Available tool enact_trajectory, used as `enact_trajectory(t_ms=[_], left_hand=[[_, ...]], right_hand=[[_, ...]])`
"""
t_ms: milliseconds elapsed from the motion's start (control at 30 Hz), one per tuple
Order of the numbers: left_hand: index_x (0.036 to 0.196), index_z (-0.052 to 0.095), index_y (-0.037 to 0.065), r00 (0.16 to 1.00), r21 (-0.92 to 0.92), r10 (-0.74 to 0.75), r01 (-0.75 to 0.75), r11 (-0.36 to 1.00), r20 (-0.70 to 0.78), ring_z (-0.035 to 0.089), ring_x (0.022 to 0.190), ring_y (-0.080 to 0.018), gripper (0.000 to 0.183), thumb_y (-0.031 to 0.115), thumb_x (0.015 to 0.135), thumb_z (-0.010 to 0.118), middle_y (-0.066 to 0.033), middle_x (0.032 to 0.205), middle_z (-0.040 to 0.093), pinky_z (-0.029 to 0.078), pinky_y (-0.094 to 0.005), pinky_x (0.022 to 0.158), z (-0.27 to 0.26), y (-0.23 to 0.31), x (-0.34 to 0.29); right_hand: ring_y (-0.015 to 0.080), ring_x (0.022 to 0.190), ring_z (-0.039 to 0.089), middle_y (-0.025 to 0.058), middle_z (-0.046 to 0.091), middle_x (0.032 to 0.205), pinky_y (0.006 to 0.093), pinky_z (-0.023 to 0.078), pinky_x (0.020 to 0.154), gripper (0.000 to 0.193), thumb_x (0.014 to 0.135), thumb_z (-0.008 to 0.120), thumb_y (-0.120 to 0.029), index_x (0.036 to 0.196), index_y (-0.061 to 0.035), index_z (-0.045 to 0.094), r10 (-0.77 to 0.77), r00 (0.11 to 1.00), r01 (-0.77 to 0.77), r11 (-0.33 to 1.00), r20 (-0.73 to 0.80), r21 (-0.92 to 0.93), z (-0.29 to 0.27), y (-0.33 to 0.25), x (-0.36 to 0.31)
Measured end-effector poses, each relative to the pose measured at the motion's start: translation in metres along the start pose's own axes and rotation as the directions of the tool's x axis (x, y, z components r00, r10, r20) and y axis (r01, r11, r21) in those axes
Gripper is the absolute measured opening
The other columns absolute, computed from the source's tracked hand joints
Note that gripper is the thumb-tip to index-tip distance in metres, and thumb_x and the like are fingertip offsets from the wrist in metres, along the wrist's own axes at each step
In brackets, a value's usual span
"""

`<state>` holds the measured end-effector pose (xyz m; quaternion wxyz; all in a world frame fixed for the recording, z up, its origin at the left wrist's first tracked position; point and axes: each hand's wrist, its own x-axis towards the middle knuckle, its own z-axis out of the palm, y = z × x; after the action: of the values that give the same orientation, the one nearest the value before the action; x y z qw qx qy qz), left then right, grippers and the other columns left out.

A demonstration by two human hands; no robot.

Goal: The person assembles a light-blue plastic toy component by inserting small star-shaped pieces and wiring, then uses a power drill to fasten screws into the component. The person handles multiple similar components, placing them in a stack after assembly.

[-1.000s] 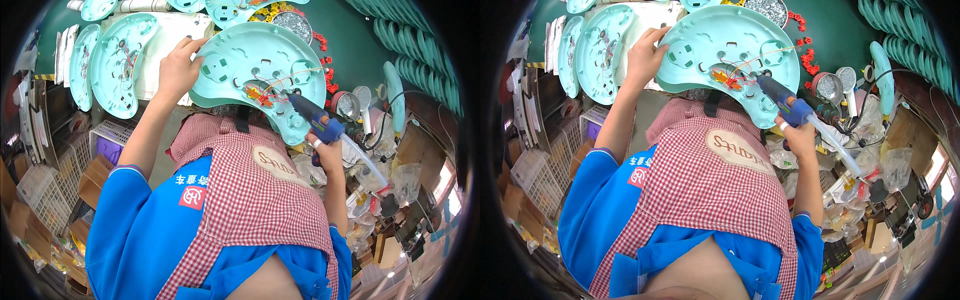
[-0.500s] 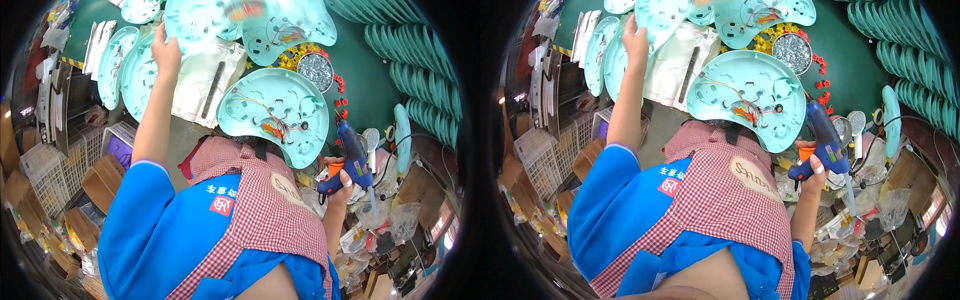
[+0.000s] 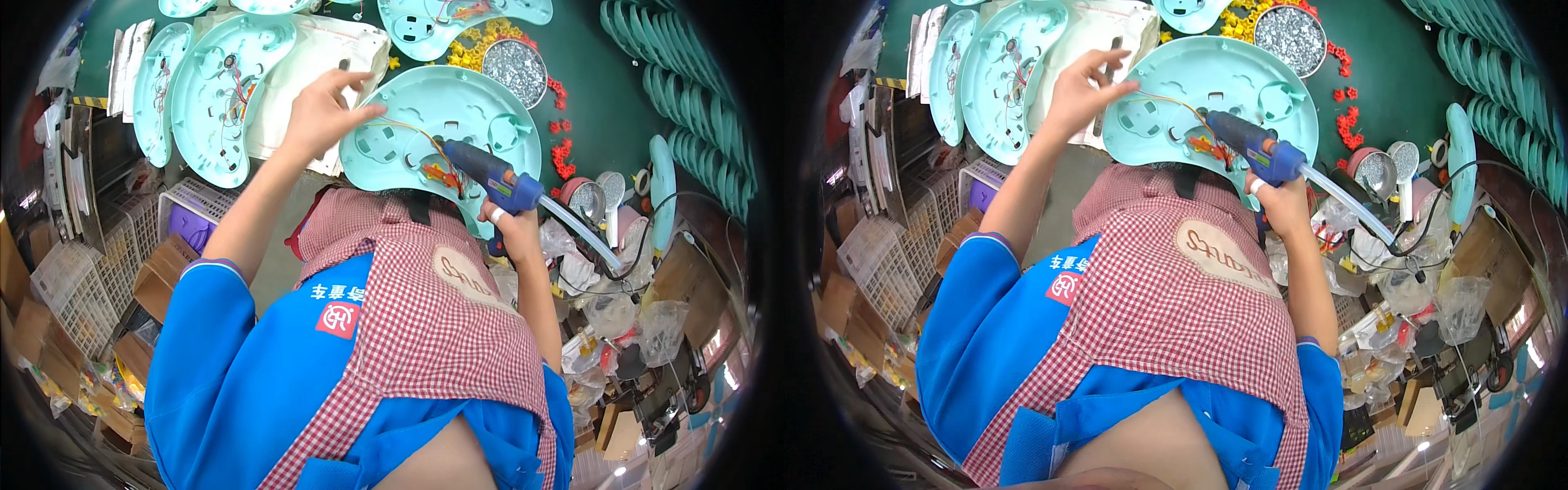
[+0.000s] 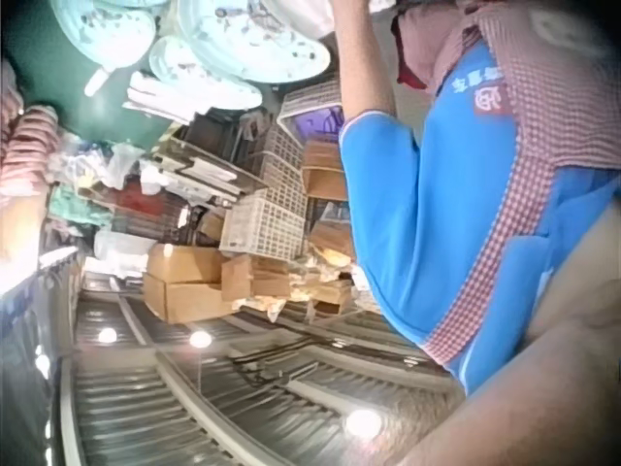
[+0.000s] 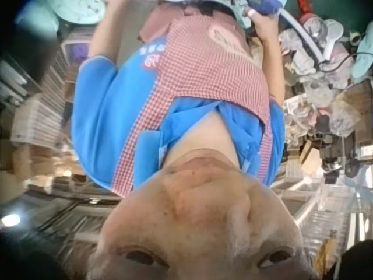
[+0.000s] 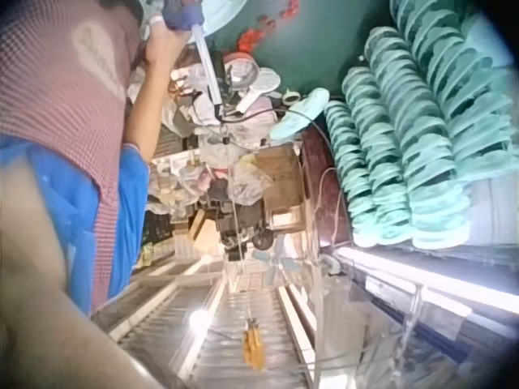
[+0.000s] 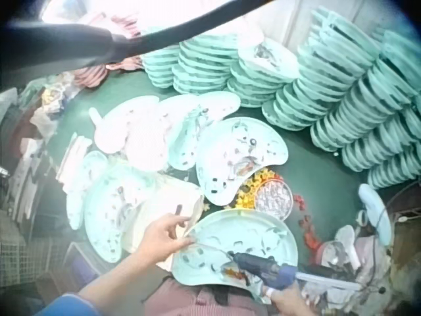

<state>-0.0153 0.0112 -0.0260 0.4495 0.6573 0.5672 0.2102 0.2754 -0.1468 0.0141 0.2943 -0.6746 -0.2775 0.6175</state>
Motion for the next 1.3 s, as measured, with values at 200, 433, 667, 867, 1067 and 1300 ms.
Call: enact_trajectory(t_ms=[200, 433, 667, 867, 1067, 1300], left_hand=[[0.107, 0.070, 0.013, 0.998, 0.054, -0.026, 0.029, 0.998, -0.051, 0.058, 0.059, -0.0139, 0.030, 0.013, 0.077, 0.069, -0.0014, 0.082, 0.064, 0.049, -0.0287, 0.060, 0.012, 0.006, -0.022], [0.110, 0.068, 0.013, 0.999, 0.146, -0.034, 0.040, 0.989, -0.042, 0.060, 0.058, -0.0169, 0.032, 0.012, 0.078, 0.068, -0.0044, 0.085, 0.069, 0.050, -0.0319, 0.061, 0.015, 0.003, -0.022], [0.112, 0.070, 0.012, 0.988, 0.052, 0.010, -0.002, 0.999, -0.152, 0.066, 0.068, -0.0182, 0.031, 0.009, 0.081, 0.069, -0.0095, 0.090, 0.072, 0.051, -0.0258, 0.067, 0.003, 0.021, -0.037], [0.121, 0.060, -0.006, 0.427, -0.349, -0.272, -0.112, 0.930, -0.862, 0.064, 0.087, -0.0154, 0.035, -0.004, 0.086, 0.062, -0.0120, 0.107, 0.067, 0.052, -0.0274, 0.079, -0.146, -0.127, -0.082], [0.115, 0.062, 0.002, 0.099, -0.745, -0.767, 0.187, 0.640, -0.634, 0.063, 0.069, -0.0249, 0.024, 0.009, 0.093, 0.058, -0.0140, 0.097, 0.065, 0.050, -0.0310, 0.054, -0.232, -0.275, -0.089], [0.121, 0.060, 0.007, 0.364, 0.352, 0.219, 0.355, 0.866, -0.905, 0.031, 0.127, -0.0319, 0.042, 0.014, 0.081, 0.067, -0.0145, 0.136, 0.036, 0.030, -0.0445, 0.105, -0.159, -0.172, -0.054]], right_hand=[[0.0163, 0.076, 0.062, 0.0068, 0.060, 0.087, 0.0294, 0.049, 0.070, 0.053, 0.078, 0.067, -0.009, 0.126, 0.0002, 0.045, -0.006, 0.992, 0.002, 0.999, -0.126, -0.038, -0.025, 0.002, -0.006], [0.0154, 0.079, 0.063, 0.0052, 0.060, 0.087, 0.0298, 0.049, 0.074, 0.045, 0.077, 0.068, -0.011, 0.119, 0.0002, 0.055, 0.021, 0.983, -0.034, 0.997, -0.181, -0.066, -0.047, 0.015, -0.037], [0.0160, 0.085, 0.062, 0.0068, 0.065, 0.098, 0.0313, 0.049, 0.079, 0.048, 0.078, 0.073, -0.016, 0.120, -0.0013, 0.057, 0.013, 0.962, -0.033, 0.997, -0.272, -0.069, -0.044, 0.052, -0.040], [0.0316, 0.095, 0.066, 0.0182, 0.066, 0.097, 0.0418, 0.048, 0.091, 0.063, 0.072, 0.067, -0.027, 0.124, 0.0039, 0.050, -0.146, 0.986, 0.167, 0.920, -0.085, 0.356, -0.039, 0.012, -0.046], [0.0212, 0.086, 0.065, 0.0117, 0.064, 0.093, 0.0350, 0.050, 0.080, 0.046, 0.078, 0.068, -0.010, 0.119, 0.0015, 0.051, -0.047, 0.999, 0.048, 0.991, -0.014, 0.125, -0.015, 0.023, -0.002], [0.0173, 0.073, 0.062, 0.0086, 0.059, 0.086, 0.0314, 0.051, 0.070, 0.060, 0.078, 0.067, -0.008, 0.131, 0.0023, 0.041, -0.043, 0.997, 0.040, 0.998, -0.065, -0.047, -0.002, 0.038, 0.021]])
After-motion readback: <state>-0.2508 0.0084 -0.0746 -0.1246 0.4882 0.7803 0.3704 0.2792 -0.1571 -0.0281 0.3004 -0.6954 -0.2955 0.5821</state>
